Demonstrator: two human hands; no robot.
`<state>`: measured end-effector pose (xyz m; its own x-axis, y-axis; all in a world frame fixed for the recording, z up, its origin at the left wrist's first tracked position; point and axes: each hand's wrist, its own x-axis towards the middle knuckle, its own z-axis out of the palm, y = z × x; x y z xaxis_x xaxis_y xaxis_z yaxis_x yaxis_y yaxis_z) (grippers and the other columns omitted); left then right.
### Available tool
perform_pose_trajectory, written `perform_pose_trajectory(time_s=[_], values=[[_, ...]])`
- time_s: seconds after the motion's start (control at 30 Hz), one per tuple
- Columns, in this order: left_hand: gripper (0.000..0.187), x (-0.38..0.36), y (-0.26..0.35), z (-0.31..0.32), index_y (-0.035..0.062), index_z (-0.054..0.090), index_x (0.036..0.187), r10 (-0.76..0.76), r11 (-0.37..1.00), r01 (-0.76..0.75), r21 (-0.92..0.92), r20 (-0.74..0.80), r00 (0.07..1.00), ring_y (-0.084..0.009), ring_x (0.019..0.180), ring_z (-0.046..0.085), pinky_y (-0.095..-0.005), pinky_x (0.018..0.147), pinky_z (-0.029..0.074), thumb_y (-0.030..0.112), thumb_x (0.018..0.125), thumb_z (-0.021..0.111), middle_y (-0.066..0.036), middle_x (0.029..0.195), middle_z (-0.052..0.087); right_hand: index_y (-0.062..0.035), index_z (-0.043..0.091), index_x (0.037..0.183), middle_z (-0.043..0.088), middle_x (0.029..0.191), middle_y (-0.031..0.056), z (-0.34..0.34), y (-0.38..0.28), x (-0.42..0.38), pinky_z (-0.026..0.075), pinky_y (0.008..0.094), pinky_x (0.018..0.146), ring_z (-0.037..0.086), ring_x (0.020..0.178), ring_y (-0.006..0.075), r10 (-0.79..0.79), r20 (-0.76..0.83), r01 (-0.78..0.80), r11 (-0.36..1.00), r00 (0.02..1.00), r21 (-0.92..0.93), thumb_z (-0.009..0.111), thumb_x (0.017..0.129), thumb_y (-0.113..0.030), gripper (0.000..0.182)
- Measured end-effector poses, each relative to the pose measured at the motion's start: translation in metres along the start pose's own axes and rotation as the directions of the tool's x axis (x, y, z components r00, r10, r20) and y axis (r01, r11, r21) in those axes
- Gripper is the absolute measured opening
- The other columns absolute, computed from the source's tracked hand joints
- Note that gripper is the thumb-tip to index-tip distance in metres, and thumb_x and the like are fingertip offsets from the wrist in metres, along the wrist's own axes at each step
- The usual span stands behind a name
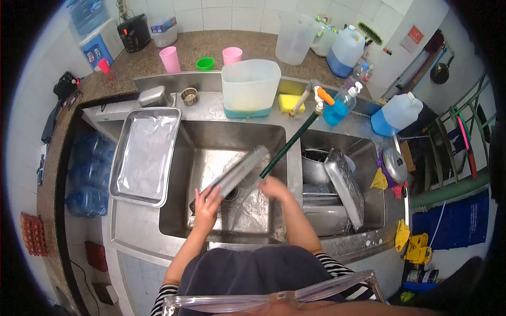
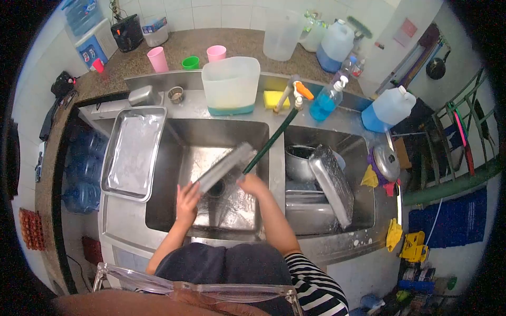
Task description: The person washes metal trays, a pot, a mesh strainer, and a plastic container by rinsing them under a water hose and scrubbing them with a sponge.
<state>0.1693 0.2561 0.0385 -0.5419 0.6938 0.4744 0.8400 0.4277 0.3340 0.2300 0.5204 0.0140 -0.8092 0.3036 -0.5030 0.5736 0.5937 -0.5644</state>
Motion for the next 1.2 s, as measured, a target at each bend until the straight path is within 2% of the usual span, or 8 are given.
perform_pose_trajectory(time_s=[0.13,0.23,0.33,0.4,0.5,0.7,0.8,1.2], values=[[0.035,-0.023,-0.005,0.003,0.0109,0.058,0.097,0.099,0.994,-0.092,-0.063,0.127,0.987,-0.0289,0.113,0.04,-0.0574,0.096,0.023,0.001,0.064,0.053,-0.003,0.125,0.044,0.0013,0.057,0.079,0.059,0.073,0.0183,-0.134,-0.12,0.01,0.044,0.0368,0.061,0.058,0.068,0.0321,-0.276,-0.646,0.436,0.894,0.712,0.099,0.05,0.082,-0.025,0.027],[0.04,-0.027,-0.008,0.004,0.0142,0.057,0.102,0.077,0.994,-0.058,-0.094,0.214,0.974,-0.0293,0.115,0.037,-0.0575,0.096,0.022,0.001,0.065,0.052,-0.003,0.129,0.04,-0.0024,0.059,0.078,0.058,0.078,0.0146,-0.2,-0.18,0.081,0.043,0.0387,0.068,0.055,0.079,0.0317,-0.603,-0.789,0.659,0.641,0.117,-0.392,0.052,0.078,-0.019,0.018],[0.046,-0.029,-0.014,0.009,0.0212,0.057,0.106,0.007,0.995,0.021,-0.094,0.289,0.957,-0.0303,0.119,0.032,-0.057,0.098,0.02,0.0,0.066,0.05,-0.002,0.134,0.033,-0.0029,0.06,0.094,0.058,0.09,0.0159,-0.235,-0.201,0.149,0.045,0.0352,0.07,0.058,0.08,0.0246,-0.698,-0.604,0.513,0.706,0.385,-0.489,0.051,0.08,-0.023,0.026],[0.048,-0.028,-0.014,0.008,0.0246,0.057,0.107,-0.05,0.996,0.073,-0.043,0.404,0.913,-0.0309,0.119,0.031,-0.0566,0.098,0.019,0.0,0.067,0.049,-0.002,0.136,0.029,-0.0065,0.051,0.114,0.052,0.112,0.0159,-0.25,-0.217,0.171,0.043,0.0377,0.08,0.054,0.097,0.0269,-0.183,-0.01,0.156,0.865,0.983,-0.477,0.053,0.078,-0.03,0.042],[0.059,-0.025,-0.019,0.01,0.0303,0.056,0.109,-0.115,0.983,0.159,-0.088,0.38,0.918,-0.033,0.12,0.031,-0.054,0.1,0.019,-0.007,0.063,0.05,-0.003,0.136,0.029,-0.0105,0.036,0.128,0.04,0.128,0.0125,-0.255,-0.212,0.229,0.037,0.0413,0.09,0.044,0.112,0.029,0.056,0.144,0.099,0.487,0.988,-0.868,0.054,0.077,-0.038,0.061],[0.065,-0.026,-0.029,0.018,0.0048,0.032,0.127,-0.254,0.925,0.335,-0.177,0.366,0.895,-0.0311,0.122,0.029,-0.0472,0.102,0.019,-0.009,0.065,0.045,-0.013,0.133,0.028,-0.0136,0.044,0.124,0.042,0.127,0.0116,-0.226,-0.198,0.245,0.032,0.0385,0.095,0.042,0.115,0.0276,-0.144,0.502,0.434,0.731,0.853,-0.527,0.053,0.077,-0.034,0.052],[0.066,-0.029,-0.031,0.021,0.0036,0.033,0.125,-0.292,0.894,0.379,-0.24,0.33,0.898,-0.0314,0.121,0.03,-0.047,0.102,0.019,-0.011,0.062,0.047,-0.013,0.132,0.03,-0.0115,0.058,0.104,0.056,0.106,0.0176,-0.221,-0.195,0.242,0.039,0.038,0.085,0.051,0.102,0.0297,0.114,0.13,0.032,0.62,0.985,-0.784,0.052,0.074,-0.02,0.031],[0.072,-0.035,-0.044,0.019,0.0042,0.038,0.123,-0.488,0.731,0.571,-0.373,0.299,0.82,-0.0291,0.118,0.036,-0.0418,0.102,0.024,-0.016,0.055,0.047,-0.011,0.129,0.038,-0.0092,0.058,0.096,0.057,0.098,0.0178,-0.23,-0.203,0.237,0.041,0.0385,0.079,0.053,0.096,0.0311,-0.085,0.182,0.2,0.498,0.98,-0.844,0.051,0.073,-0.016,0.025]])
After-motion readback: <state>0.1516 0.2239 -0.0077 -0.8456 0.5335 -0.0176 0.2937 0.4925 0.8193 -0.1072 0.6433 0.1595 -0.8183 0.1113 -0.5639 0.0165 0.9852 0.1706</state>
